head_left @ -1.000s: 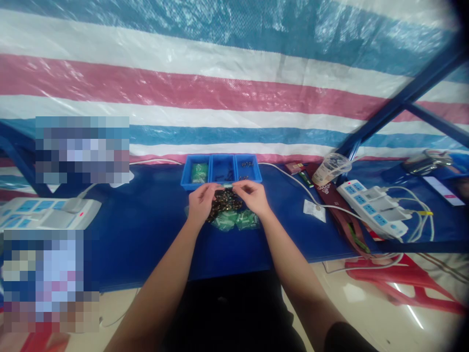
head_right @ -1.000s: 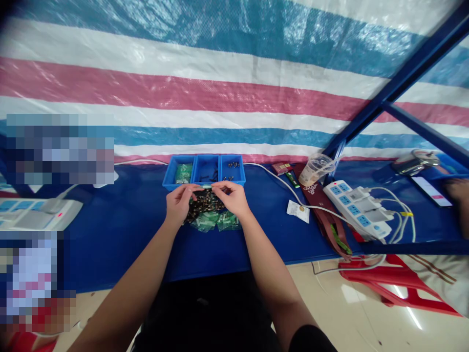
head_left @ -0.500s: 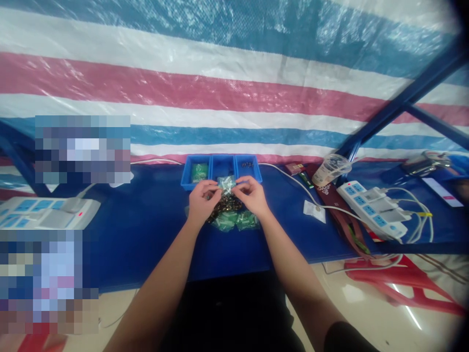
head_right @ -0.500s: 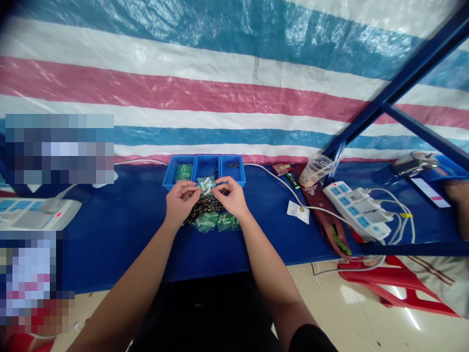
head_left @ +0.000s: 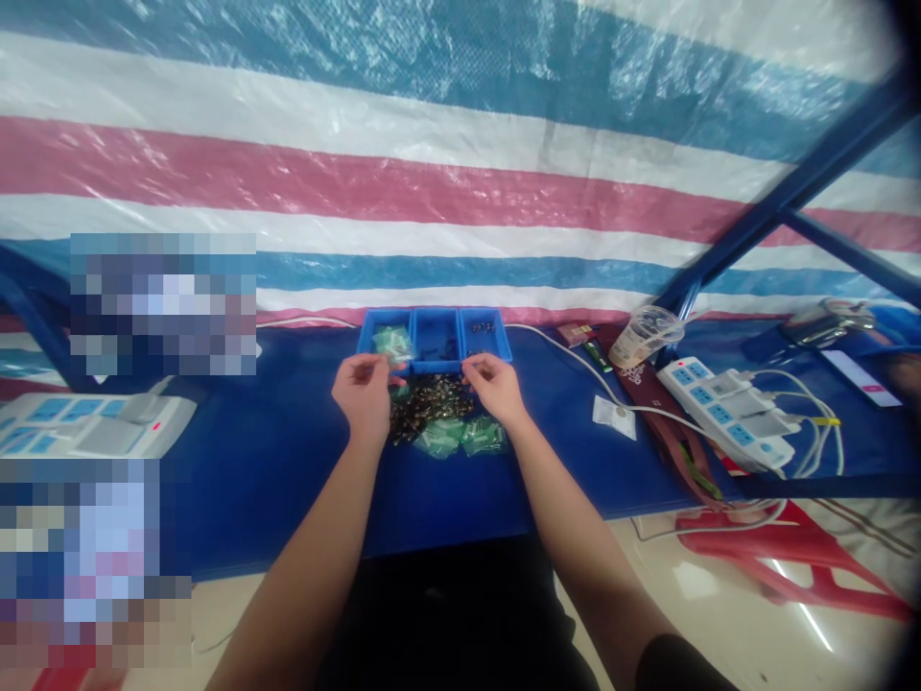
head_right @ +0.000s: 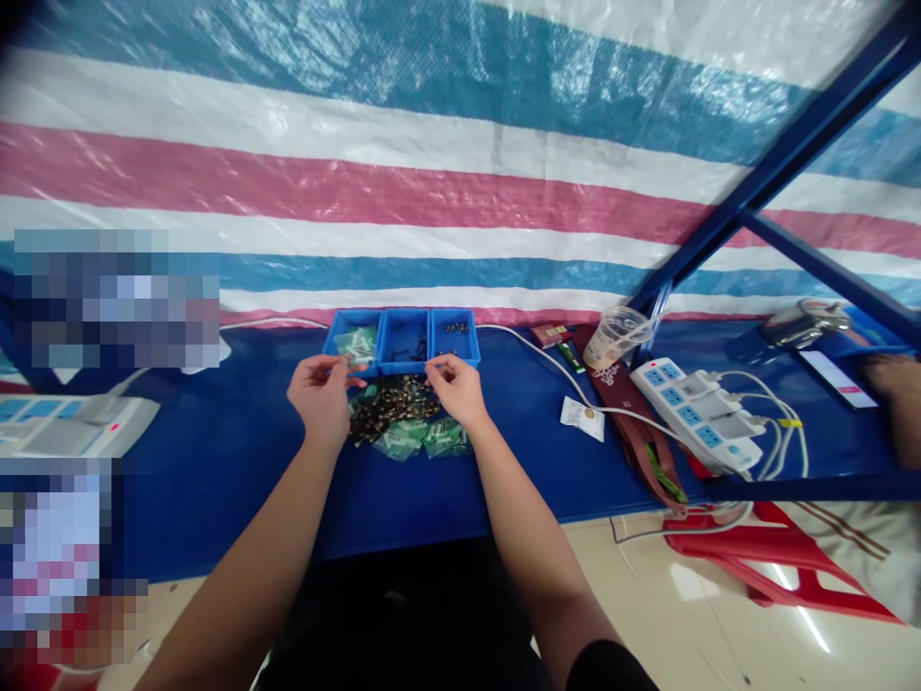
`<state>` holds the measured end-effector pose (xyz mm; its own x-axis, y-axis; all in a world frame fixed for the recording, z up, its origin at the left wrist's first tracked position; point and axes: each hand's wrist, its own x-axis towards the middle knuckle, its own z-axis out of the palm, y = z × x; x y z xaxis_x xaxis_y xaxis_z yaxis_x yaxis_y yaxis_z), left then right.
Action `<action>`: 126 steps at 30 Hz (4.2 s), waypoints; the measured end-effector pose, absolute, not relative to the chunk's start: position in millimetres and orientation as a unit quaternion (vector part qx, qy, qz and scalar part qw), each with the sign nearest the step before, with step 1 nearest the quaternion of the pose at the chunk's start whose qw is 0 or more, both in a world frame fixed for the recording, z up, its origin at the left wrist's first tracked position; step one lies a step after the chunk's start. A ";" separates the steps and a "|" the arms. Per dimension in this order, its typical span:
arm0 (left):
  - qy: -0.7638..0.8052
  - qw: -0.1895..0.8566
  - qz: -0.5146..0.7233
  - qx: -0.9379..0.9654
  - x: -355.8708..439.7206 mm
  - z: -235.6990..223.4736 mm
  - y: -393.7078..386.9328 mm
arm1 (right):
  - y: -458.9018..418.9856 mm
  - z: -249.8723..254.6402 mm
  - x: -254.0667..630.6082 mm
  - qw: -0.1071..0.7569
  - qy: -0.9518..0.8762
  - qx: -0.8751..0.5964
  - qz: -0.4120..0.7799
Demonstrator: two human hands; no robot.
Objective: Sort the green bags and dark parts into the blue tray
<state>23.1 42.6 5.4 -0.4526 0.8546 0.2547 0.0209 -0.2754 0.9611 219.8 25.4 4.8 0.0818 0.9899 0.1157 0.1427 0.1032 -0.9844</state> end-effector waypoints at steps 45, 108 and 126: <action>0.587 -0.005 0.485 0.648 3.9 5.8 36.1 | 20.2 1.8 221.2 0.238 -0.766 -0.563 0.197; 0.494 0.098 0.411 0.760 27.0 -6.9 28.1 | 20.0 5.1 201.9 0.531 -0.515 -0.433 0.515; 0.480 0.128 0.424 0.757 26.4 -5.7 29.1 | 17.5 4.9 206.4 0.539 -0.556 -0.481 0.410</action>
<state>26.4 29.1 -5.7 0.1796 0.8356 0.5192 0.6180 -0.5065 0.6014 206.4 17.5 4.9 0.0451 0.9776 0.2053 0.0934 0.2005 -0.9752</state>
